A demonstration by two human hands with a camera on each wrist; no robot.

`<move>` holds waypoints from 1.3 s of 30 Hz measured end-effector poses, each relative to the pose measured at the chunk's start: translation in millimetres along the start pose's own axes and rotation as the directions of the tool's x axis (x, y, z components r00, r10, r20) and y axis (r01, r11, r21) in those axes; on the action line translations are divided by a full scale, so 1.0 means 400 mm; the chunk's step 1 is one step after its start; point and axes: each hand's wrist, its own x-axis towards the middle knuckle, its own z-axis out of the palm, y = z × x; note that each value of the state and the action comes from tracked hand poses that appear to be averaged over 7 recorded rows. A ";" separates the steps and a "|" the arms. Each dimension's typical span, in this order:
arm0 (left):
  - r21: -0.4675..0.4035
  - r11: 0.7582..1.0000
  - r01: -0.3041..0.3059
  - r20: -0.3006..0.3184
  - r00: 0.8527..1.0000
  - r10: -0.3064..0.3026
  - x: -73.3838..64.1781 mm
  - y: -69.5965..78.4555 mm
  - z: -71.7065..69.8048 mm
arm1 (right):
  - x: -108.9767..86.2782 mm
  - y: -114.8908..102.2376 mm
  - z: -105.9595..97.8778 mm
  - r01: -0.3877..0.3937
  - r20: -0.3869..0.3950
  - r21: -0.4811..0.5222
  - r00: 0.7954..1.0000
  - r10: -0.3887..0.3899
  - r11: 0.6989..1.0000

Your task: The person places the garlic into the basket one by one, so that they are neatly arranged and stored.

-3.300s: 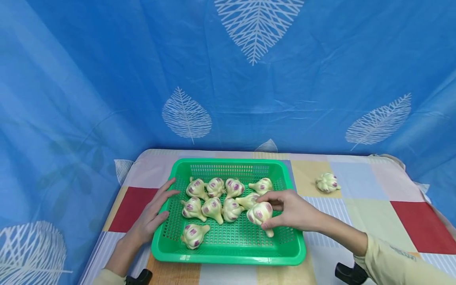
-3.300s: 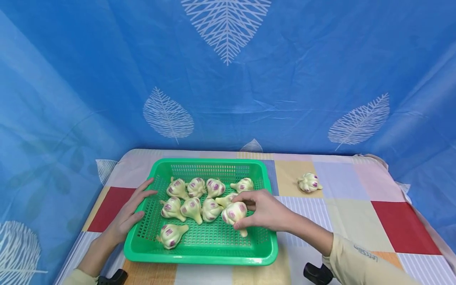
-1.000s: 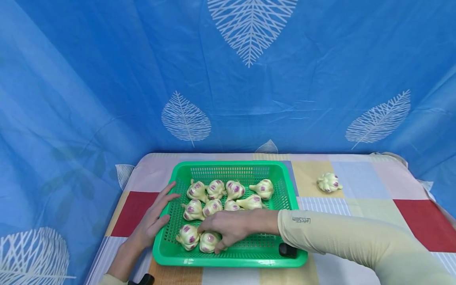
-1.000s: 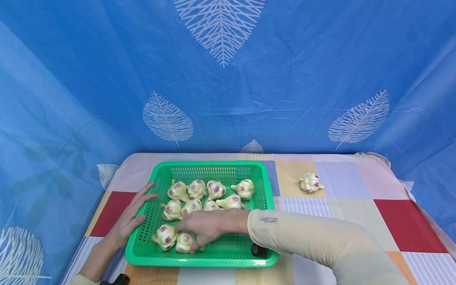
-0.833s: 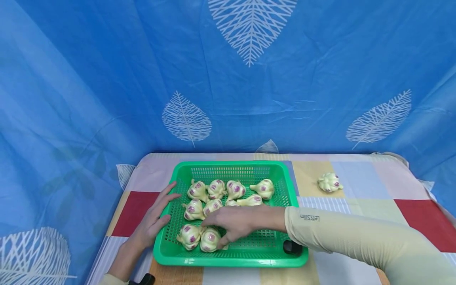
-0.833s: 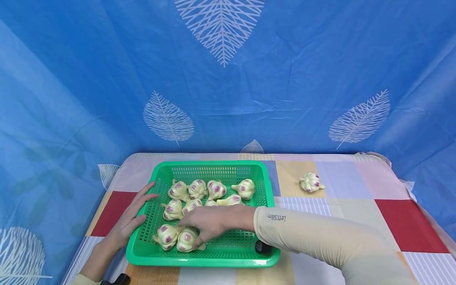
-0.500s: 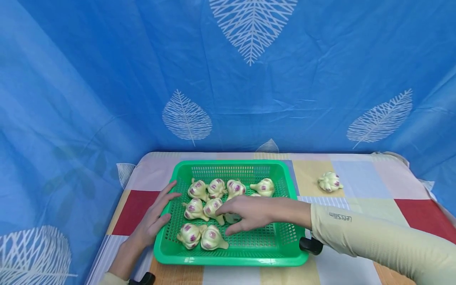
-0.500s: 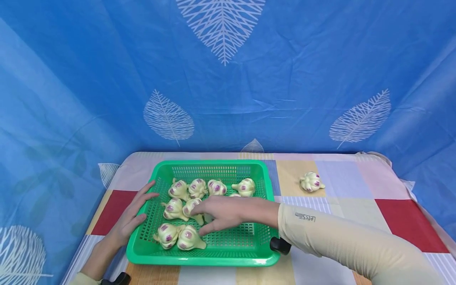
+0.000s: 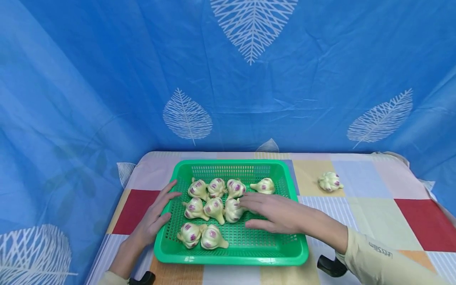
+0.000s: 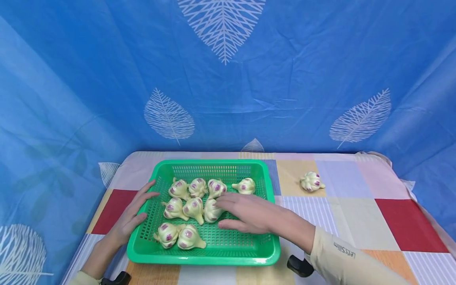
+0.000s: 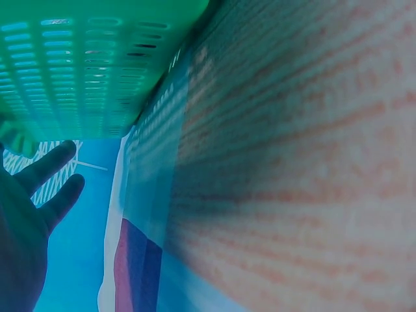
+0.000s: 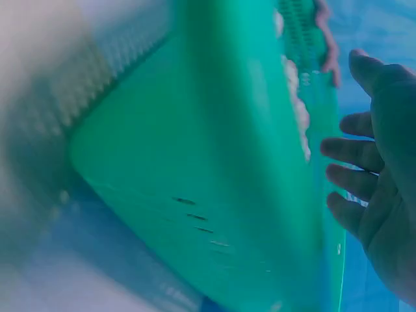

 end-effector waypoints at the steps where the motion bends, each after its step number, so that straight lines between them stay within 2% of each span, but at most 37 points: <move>1: 0.001 1.000 0.000 0.000 1.000 0.000 0.000 0.000 0.000 | -0.012 0.001 0.005 -0.023 -0.021 0.002 1.000 0.023 1.000; 5: 0.003 1.000 0.004 -0.002 1.000 -0.004 0.003 0.004 -0.002 | -0.058 0.005 0.026 -0.090 -0.119 0.020 0.989 0.091 0.996; 9: 0.002 1.000 0.005 -0.003 1.000 -0.005 0.003 0.005 -0.001 | -0.103 0.013 0.046 -0.126 -0.227 0.018 0.966 0.126 0.992; 12: 0.004 1.000 0.003 -0.005 1.000 -0.003 0.002 0.005 0.000 | -0.136 0.021 0.059 -0.167 -0.305 0.014 0.938 0.163 0.986; 18: 0.010 1.000 0.012 -0.011 1.000 -0.012 -0.001 0.002 0.001 | -0.205 0.040 0.080 -0.270 -0.429 0.050 0.863 0.265 0.962; 21: 0.006 1.000 0.009 -0.008 1.000 -0.009 -0.002 0.001 0.001 | -0.242 0.054 0.096 -0.302 -0.486 0.101 0.817 0.312 0.948; 25: 0.000 1.000 0.005 -0.003 1.000 -0.005 -0.003 -0.002 0.001 | -0.292 0.078 0.128 -0.338 -0.558 0.181 0.738 0.380 0.923; 30: -0.011 1.000 0.015 0.000 1.000 -0.015 -0.004 -0.005 0.001 | -0.351 0.124 0.188 -0.384 -0.644 0.274 0.607 0.465 0.881; 32: -0.016 1.000 0.019 0.000 1.000 -0.019 -0.004 -0.005 0.002 | -0.372 0.143 0.213 -0.410 -0.652 0.327 0.554 0.517 0.851; 34: -0.021 1.000 0.021 0.001 1.000 -0.021 -0.003 -0.005 0.002 | -0.390 0.162 0.235 -0.426 -0.634 0.396 0.514 0.578 0.814; 39: -0.024 0.999 0.026 -0.001 1.000 -0.026 -0.002 -0.005 0.004 | -0.419 0.203 0.263 -0.411 -0.540 0.584 0.446 0.714 0.699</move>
